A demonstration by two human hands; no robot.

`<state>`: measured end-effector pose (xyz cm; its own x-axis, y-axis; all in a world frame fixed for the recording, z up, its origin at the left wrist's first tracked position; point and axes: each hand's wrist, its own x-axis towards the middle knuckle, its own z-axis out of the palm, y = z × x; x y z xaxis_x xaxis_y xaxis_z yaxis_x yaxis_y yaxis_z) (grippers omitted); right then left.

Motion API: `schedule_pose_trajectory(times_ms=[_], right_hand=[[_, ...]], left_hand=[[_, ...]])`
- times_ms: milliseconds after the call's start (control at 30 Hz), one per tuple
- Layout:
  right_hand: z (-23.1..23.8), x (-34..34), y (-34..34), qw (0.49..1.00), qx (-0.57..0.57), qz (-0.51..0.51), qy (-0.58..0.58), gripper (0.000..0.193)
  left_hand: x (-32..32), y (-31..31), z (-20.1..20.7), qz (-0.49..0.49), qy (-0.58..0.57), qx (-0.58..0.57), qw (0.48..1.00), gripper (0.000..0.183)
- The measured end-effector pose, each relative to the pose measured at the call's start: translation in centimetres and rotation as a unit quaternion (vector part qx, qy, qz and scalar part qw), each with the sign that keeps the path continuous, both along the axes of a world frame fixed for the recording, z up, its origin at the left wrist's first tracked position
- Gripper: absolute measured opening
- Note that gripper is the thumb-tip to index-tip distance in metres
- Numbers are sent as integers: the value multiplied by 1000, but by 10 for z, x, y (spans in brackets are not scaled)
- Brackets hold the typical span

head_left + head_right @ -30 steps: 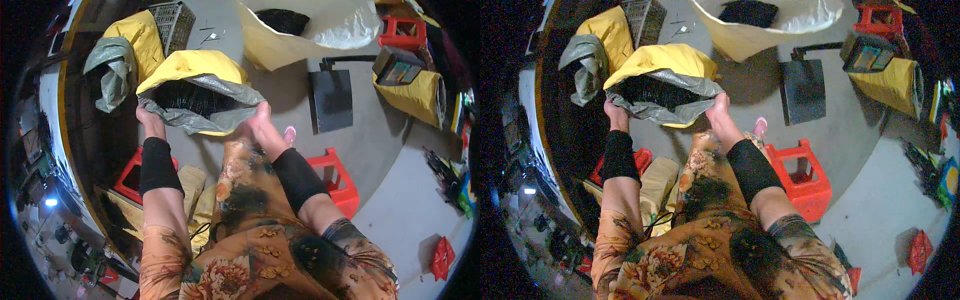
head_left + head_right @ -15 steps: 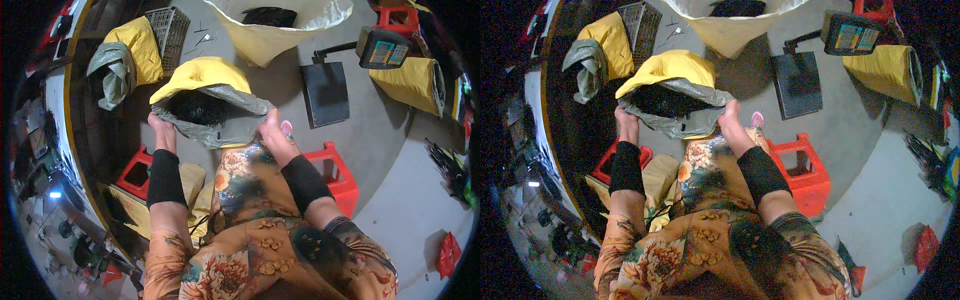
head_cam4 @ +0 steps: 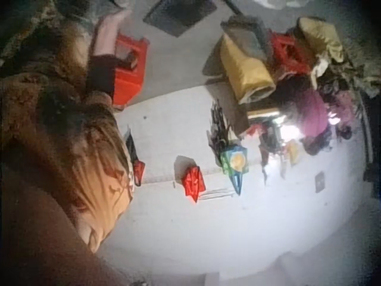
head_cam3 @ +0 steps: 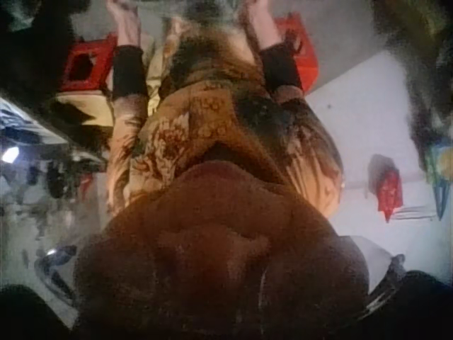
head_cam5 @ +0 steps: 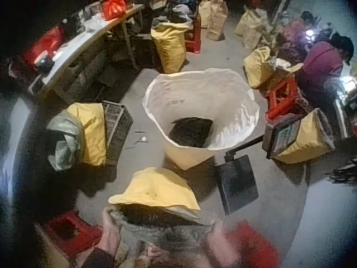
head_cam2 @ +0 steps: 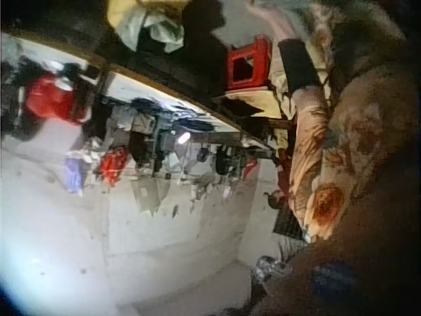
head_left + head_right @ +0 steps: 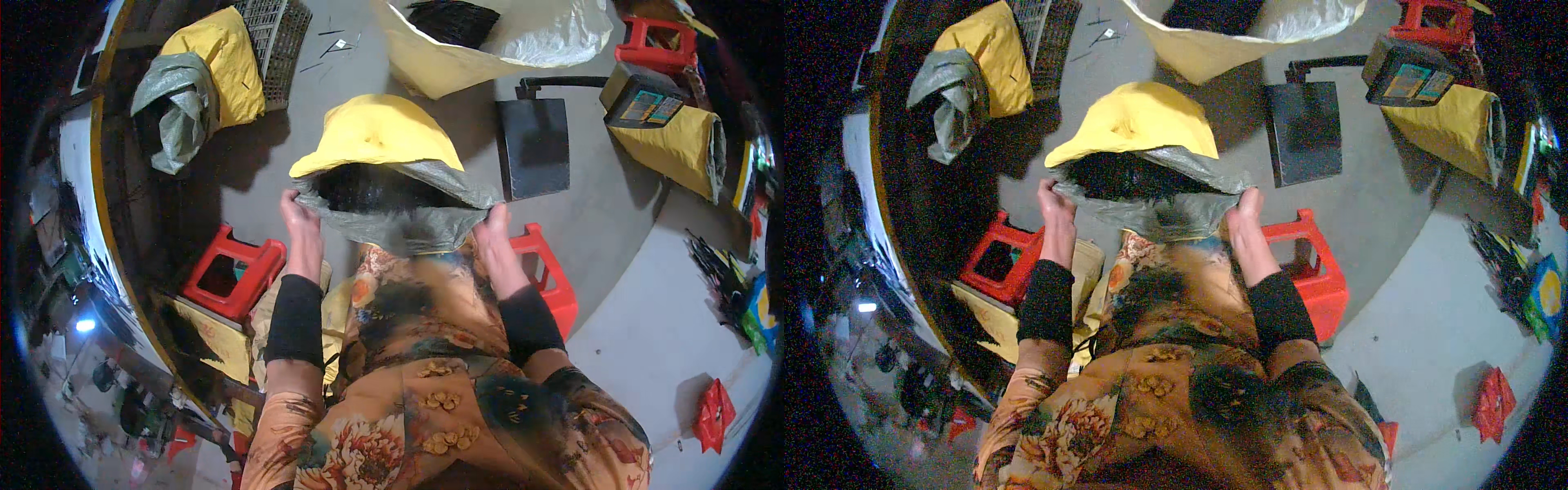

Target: The person gathers black rods from the table, places them into a sack, adjusts the opening of the sack, and moves a red plastic stool by hand.

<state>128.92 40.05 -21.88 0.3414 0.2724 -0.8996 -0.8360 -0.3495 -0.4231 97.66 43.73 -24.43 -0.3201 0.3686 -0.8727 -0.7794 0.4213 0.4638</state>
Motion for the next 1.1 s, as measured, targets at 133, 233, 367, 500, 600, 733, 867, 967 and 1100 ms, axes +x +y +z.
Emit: schedule_pose_trajectory(times_ms=[133,233,367,500,600,733,867,967,1100], right_hand=[[-6,-4,-4,1000,10,-9,24,28],[-21,1,-18,995,46,-10,84,28],[-27,8,-41,978,109,174,25,32],[-25,5,-48,933,104,263,-223,41],[-35,10,-34,995,65,70,-8,33],[-101,21,-37,991,106,-47,61,20],[-57,1,-14,985,58,-101,128,27],[-31,-4,-22,984,48,-124,116,28],[-21,4,-35,993,43,-110,14,18]], left_hand=[[-7,3,14,2,39,19,999,12],[-20,4,20,-132,110,-32,985,13],[-31,16,32,-329,468,-1,820,19],[-35,27,31,-438,588,-65,677,22],[-36,28,12,-363,684,67,629,19],[-33,67,2,-48,109,149,982,21],[0,51,6,28,66,64,995,23],[16,42,15,2,68,68,995,26],[37,28,41,15,34,41,998,35]])
